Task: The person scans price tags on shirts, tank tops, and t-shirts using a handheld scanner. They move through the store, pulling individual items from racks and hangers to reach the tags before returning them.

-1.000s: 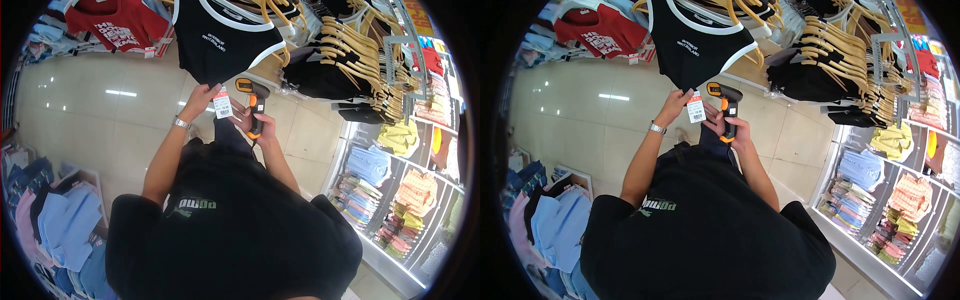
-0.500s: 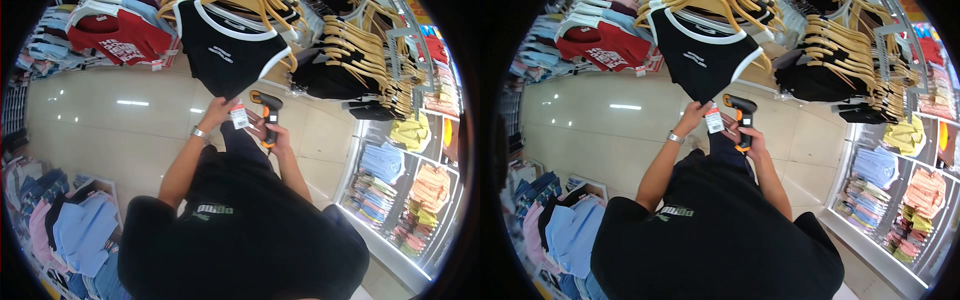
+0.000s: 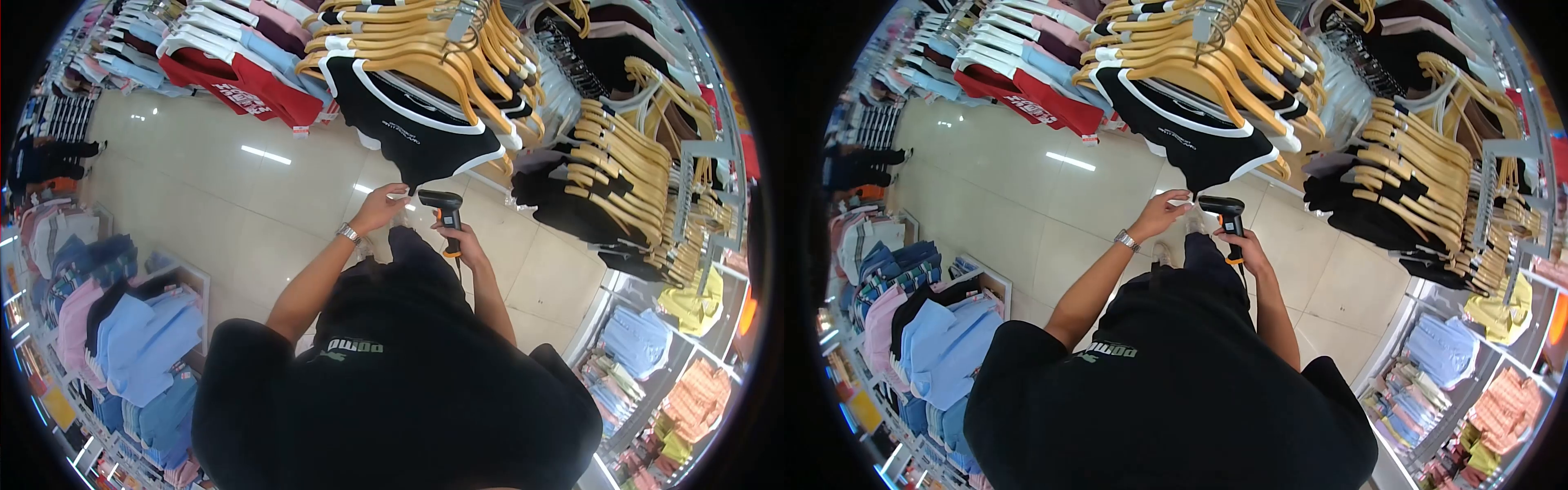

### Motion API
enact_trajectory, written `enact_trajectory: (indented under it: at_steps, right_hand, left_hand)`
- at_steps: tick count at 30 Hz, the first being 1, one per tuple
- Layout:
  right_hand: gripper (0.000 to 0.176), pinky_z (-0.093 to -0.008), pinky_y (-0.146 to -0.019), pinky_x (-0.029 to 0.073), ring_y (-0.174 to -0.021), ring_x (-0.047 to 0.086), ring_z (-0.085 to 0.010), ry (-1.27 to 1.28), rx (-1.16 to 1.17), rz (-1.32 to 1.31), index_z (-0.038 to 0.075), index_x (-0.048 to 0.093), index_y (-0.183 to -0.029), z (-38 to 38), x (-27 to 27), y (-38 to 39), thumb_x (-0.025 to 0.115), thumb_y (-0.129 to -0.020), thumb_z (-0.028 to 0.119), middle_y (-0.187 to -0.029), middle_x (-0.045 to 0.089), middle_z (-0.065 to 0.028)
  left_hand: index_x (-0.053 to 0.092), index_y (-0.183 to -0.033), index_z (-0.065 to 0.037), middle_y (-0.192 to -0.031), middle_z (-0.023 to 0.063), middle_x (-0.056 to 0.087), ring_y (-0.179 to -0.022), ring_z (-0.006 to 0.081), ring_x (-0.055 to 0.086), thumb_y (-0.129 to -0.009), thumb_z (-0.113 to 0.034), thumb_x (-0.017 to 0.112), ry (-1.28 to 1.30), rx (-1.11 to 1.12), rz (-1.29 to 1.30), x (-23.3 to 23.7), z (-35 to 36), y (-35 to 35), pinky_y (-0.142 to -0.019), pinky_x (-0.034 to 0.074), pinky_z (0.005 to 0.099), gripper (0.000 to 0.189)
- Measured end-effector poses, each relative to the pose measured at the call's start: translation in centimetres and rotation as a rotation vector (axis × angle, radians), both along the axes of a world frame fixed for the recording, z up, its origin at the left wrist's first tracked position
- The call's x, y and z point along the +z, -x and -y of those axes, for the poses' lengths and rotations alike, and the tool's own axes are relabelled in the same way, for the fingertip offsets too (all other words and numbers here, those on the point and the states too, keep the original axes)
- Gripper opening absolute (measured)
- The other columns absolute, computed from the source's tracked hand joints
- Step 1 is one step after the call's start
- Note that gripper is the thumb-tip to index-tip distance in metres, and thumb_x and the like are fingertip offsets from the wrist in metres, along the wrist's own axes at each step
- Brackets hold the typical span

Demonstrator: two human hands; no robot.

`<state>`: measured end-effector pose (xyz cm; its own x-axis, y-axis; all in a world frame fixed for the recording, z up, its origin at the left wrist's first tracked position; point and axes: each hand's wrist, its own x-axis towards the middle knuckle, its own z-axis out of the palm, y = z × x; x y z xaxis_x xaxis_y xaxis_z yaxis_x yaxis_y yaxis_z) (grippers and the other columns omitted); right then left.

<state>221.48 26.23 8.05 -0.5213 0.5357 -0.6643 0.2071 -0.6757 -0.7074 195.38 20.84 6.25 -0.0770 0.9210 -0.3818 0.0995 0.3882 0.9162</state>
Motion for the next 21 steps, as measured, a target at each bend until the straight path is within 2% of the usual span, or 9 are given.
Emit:
enact_trajectory:
  at_steps: [4, 5, 8, 12, 13, 15, 16, 18, 21]
  right_hand:
    - [0.033, -0.0286, -0.094, 0.040, -0.099, 0.060, -0.0190, 0.022, 0.196, 0.137, -0.002, 0.068, -0.104, -3.0, -0.5, 0.8, 0.067, -0.081, 0.021, -0.102, 0.068, -0.0092]
    - [0.038, -0.0285, -0.091, 0.042, -0.097, 0.060, -0.0188, 0.007, 0.264, 0.188, -0.002, 0.068, -0.103, -3.6, -0.5, 1.1, 0.071, -0.079, 0.027, -0.100, 0.068, -0.0085]
    - [0.034, -0.0293, -0.086, 0.042, -0.095, 0.059, -0.0164, -0.060, 0.460, 0.260, 0.001, 0.070, -0.104, -5.0, -3.6, 1.9, 0.067, -0.082, 0.027, -0.099, 0.069, -0.0058]
    - [0.037, -0.0294, -0.088, 0.042, -0.099, 0.060, -0.0175, -0.039, 0.644, 0.268, 0.002, 0.070, -0.106, -7.5, -4.3, 4.9, 0.069, -0.080, 0.028, -0.103, 0.069, -0.0071]
    - [0.037, -0.0279, -0.077, 0.043, -0.087, 0.059, -0.0153, -0.052, 0.645, 0.250, 0.003, 0.070, -0.103, -7.9, -4.1, 5.9, 0.071, -0.079, 0.030, -0.091, 0.067, -0.0051]
    - [0.034, -0.0274, -0.066, 0.041, -0.075, 0.055, -0.0130, -0.076, 0.719, 0.280, 0.003, 0.069, -0.099, -9.2, -3.4, 8.0, 0.071, -0.079, 0.031, -0.080, 0.062, -0.0026]
    - [0.033, -0.0272, -0.061, 0.039, -0.069, 0.054, -0.0118, -0.087, 0.754, 0.296, 0.004, 0.069, -0.096, -9.5, -3.0, 9.2, 0.072, -0.079, 0.032, -0.075, 0.059, -0.0014]
    - [0.031, -0.0277, -0.055, 0.035, -0.061, 0.048, -0.0104, -0.145, 0.711, 0.194, 0.005, 0.068, -0.092, -9.4, -2.7, 11.3, 0.072, -0.079, 0.033, -0.068, 0.053, 0.0004]
    - [0.031, -0.0281, -0.052, 0.033, -0.058, 0.045, -0.0096, -0.147, 0.737, 0.193, 0.005, 0.068, -0.091, -9.6, -2.2, 13.7, 0.072, -0.079, 0.033, -0.065, 0.051, 0.0013]
  left_hand:
    - [0.059, -0.122, -0.004, -0.108, 0.0075, 0.067, -0.084, 0.0133, 0.065, -0.091, -0.026, 0.065, 0.028, 0.051, -0.036, -0.3, -0.9, 2.4, -0.071, 0.053, 0.0279, 0.038]
    - [0.059, -0.121, -0.005, -0.107, 0.0069, 0.067, -0.083, 0.0126, 0.065, -0.091, -0.025, 0.064, 0.043, 0.083, -0.037, -0.4, -0.9, 3.1, -0.070, 0.053, 0.0274, 0.036]
    - [0.061, -0.119, -0.007, -0.104, 0.0050, 0.067, -0.082, 0.0111, 0.064, -0.091, -0.021, 0.063, 0.068, 0.185, -0.052, -0.4, -0.4, 4.8, -0.068, 0.052, 0.0262, 0.032]
    - [0.063, -0.113, -0.003, -0.096, 0.0063, 0.070, -0.074, 0.0130, 0.064, -0.088, -0.018, 0.064, 0.114, 0.441, -0.028, -1.1, 1.5, 6.4, -0.066, 0.053, 0.0270, 0.029]
    - [0.063, -0.113, -0.003, -0.096, 0.0061, 0.070, -0.074, 0.0126, 0.064, -0.088, -0.018, 0.064, 0.134, 0.504, -0.029, -1.2, 1.9, 6.8, -0.064, 0.052, 0.0271, 0.030]
    - [0.064, -0.113, -0.003, -0.095, 0.0061, 0.070, -0.073, 0.0124, 0.064, -0.088, -0.019, 0.065, 0.151, 0.606, -0.049, -1.5, 2.8, 7.9, -0.060, 0.051, 0.0273, 0.030]
    - [0.063, -0.114, -0.004, -0.098, 0.0056, 0.068, -0.078, 0.0128, 0.063, -0.088, -0.021, 0.065, 0.176, 0.619, -0.061, -1.7, 3.2, 8.8, -0.063, 0.052, 0.0280, 0.031]
    - [0.063, -0.117, -0.007, -0.103, 0.0046, 0.066, -0.088, 0.0135, 0.062, -0.090, -0.023, 0.065, 0.231, 0.635, -0.075, -2.3, 4.1, 10.5, -0.069, 0.053, 0.0292, 0.031]
    - [0.061, -0.118, -0.006, -0.103, 0.0052, 0.066, -0.087, 0.0140, 0.062, -0.090, -0.023, 0.065, 0.229, 0.677, -0.136, -5.0, 4.9, 13.4, -0.069, 0.053, 0.0292, 0.033]
